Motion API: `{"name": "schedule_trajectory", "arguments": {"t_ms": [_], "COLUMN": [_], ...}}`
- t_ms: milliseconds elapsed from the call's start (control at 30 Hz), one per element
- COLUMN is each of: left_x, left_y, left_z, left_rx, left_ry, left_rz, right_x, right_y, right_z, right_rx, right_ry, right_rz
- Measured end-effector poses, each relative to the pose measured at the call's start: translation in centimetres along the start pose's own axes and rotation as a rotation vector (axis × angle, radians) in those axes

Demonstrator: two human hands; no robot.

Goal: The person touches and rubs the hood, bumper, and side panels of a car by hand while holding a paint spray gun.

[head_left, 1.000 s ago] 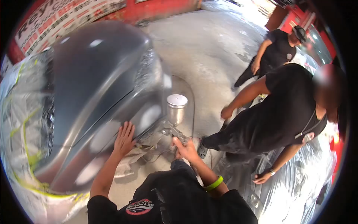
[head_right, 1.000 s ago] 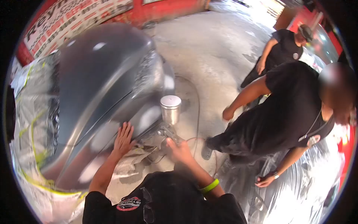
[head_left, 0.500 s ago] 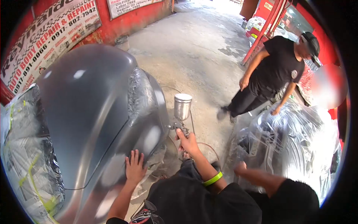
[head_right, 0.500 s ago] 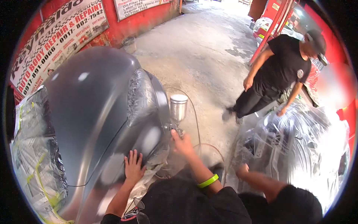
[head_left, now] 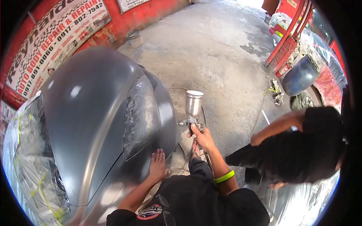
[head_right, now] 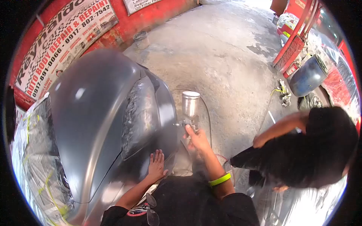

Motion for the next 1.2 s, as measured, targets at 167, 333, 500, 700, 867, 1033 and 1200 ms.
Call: {"name": "schedule_trajectory", "arguments": {"t_ms": [167,333,500,700,867,1033,1200], "left_x": [-0.2,2.1,2.7,5.3,2.8,1.3,0.9], "left_y": [-0.4,-0.1,0.5,3.8,8.0,14.1,19.5], "left_z": [8.0,13.1,19.0,26.5,34.8,44.1,52.6], "left_rx": [0.038,0.058,0.116,0.149,0.062,0.001,-0.05], "left_ry": [0.076,0.143,0.252,0.31,0.369,0.362,0.341], "left_rz": [0.188,0.31,0.442,0.495,0.511,0.481,0.391], "right_x": [-3.4,-6.0,-8.3,-10.1,-11.6,-10.0,-5.5], "right_y": [3.6,4.8,3.9,5.5,5.3,7.8,14.3], "right_z": [7.5,9.7,9.7,10.7,15.7,23.7,32.8], "right_rx": [0.055,0.058,0.107,0.16,0.192,0.191,0.245], "right_ry": [0.057,0.03,0.09,0.103,0.116,0.152,0.198], "right_rz": [-0.049,-0.114,-0.205,-0.362,-0.368,-0.397,-0.479]}}
Point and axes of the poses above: each hand's wrist, its own z-axis towards the middle knuckle, its own x-axis out of the palm, y = z × x, the point moved 6 cm from there along z, towards the middle knuckle, and after that the axes turned 4 degrees about -y, right-handed, at the moved point
